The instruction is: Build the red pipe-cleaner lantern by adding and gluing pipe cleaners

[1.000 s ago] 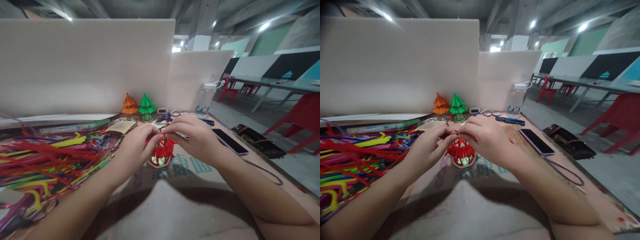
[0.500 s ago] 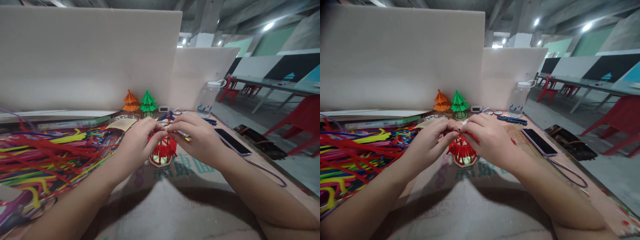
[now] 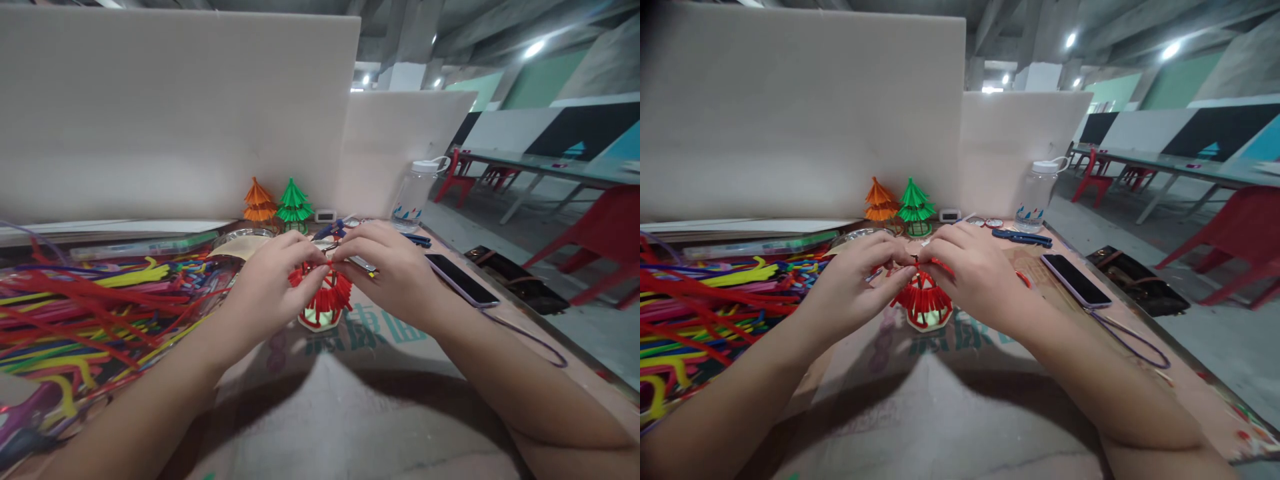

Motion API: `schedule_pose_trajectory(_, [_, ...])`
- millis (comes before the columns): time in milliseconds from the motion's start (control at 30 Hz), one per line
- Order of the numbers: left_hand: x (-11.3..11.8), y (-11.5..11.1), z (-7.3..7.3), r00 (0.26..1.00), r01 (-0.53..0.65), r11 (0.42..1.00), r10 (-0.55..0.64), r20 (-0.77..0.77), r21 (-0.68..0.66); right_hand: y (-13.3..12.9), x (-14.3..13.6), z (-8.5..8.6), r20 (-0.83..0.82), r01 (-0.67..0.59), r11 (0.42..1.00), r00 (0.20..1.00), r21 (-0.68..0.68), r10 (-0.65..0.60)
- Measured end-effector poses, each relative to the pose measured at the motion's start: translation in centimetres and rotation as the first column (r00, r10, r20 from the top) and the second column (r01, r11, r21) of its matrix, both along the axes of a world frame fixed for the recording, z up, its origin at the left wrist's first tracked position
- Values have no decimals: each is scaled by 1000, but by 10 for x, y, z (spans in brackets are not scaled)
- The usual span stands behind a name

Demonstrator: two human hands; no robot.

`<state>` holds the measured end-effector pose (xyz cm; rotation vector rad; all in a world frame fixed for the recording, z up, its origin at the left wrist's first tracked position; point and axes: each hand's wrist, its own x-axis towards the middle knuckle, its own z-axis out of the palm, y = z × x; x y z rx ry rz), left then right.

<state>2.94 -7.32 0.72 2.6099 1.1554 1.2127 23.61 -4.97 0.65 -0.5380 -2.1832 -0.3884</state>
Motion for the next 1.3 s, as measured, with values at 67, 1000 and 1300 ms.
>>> schedule_pose_trajectory(67, [-2, 1, 1, 1000, 0, 1000, 0, -5, -3, 2, 1, 0, -11, -2, 1000, 1000, -22, 2])
schedule_pose_trajectory(1000, [-17, 42, -26, 976, 147, 965, -177, -127, -215, 12, -10, -19, 215, 138, 985, 964, 107, -159])
schedule_pose_trajectory(1300, [-16, 40, -23, 978, 132, 964, -165, -131, -232, 11, -10, -19, 240, 170, 977, 951, 127, -196])
